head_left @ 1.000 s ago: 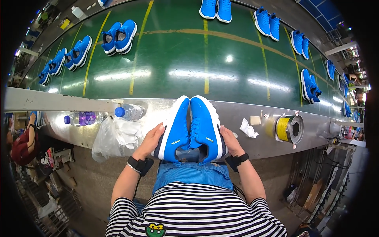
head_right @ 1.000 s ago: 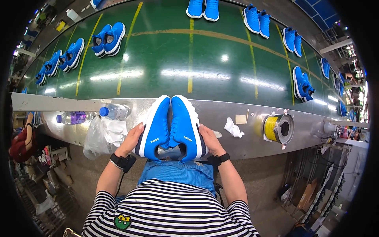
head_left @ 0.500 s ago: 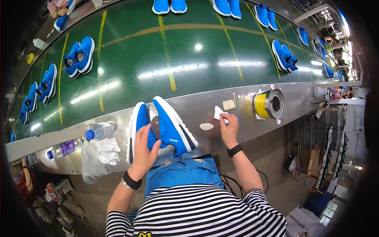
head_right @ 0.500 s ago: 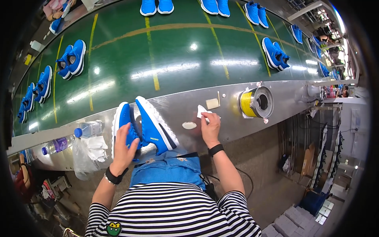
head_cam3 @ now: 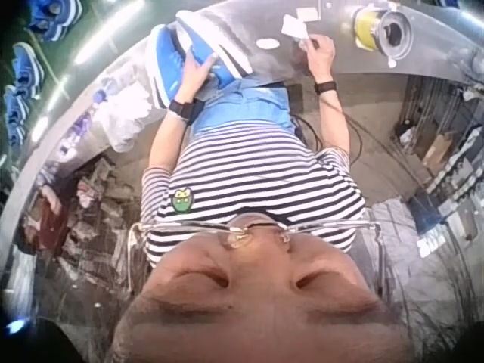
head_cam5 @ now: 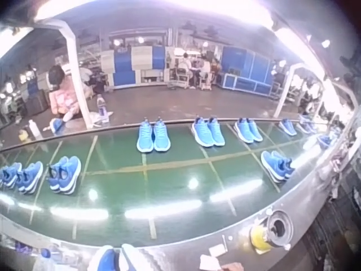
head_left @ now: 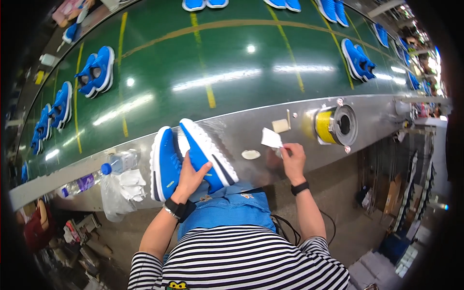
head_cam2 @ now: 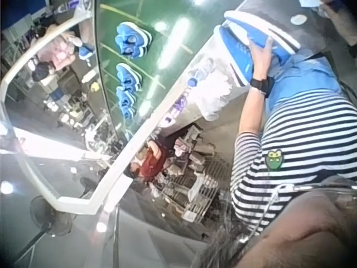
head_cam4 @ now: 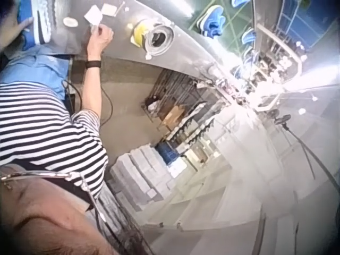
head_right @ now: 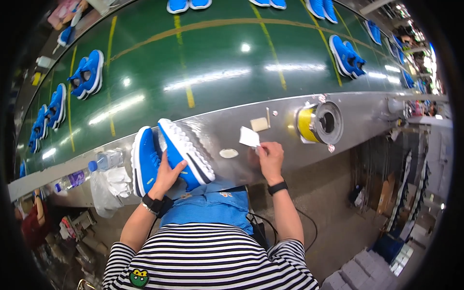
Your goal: Cleaning and inspecting blue shoes on a conveyor belt in a shoe factory.
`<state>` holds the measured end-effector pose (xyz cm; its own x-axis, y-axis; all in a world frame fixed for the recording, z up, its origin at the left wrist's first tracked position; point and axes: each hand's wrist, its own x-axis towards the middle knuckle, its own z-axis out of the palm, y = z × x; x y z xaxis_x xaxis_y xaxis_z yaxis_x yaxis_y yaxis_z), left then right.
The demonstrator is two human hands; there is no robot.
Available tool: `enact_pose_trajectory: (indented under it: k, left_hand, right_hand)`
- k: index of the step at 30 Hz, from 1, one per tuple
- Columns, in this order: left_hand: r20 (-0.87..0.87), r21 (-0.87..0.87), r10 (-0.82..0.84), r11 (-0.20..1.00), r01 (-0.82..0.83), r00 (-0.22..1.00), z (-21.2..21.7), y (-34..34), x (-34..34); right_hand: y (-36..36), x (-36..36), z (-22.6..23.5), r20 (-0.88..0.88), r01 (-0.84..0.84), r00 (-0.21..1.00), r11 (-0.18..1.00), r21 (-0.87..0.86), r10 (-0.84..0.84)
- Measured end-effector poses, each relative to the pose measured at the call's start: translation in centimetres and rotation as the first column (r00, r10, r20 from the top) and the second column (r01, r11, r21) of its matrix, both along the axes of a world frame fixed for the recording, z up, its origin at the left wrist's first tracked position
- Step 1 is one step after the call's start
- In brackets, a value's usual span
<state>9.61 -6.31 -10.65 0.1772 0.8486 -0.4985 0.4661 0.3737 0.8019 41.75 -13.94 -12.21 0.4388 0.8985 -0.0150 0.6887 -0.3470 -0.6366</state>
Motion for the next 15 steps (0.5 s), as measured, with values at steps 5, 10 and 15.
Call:
enact_pose_trajectory:
  k: [5, 10, 15]
  left_hand:
    - [-0.174, -0.053, -0.109, 0.993, 0.101, 0.979, 2.6, 0.7, 0.6]
    - [-0.251, -0.08, -0.188, 0.982, 0.173, 0.95, 3.1, 0.6, -0.2]
    - [-0.234, -0.065, -0.18, 0.983, 0.17, 0.955, 3.2, 0.8, -0.4]
  right_hand:
    - [2.0, -2.0, 7.5, -0.295, 0.052, 0.955, 0.974, 0.223, 0.016]
    - [5.7, -6.6, 8.3, -0.785, 0.062, 0.611, 0.982, 0.177, 0.103]
    - [8.4, -13.1, 5.9, -0.655, -0.211, 0.696, 0.956, 0.204, 0.294]
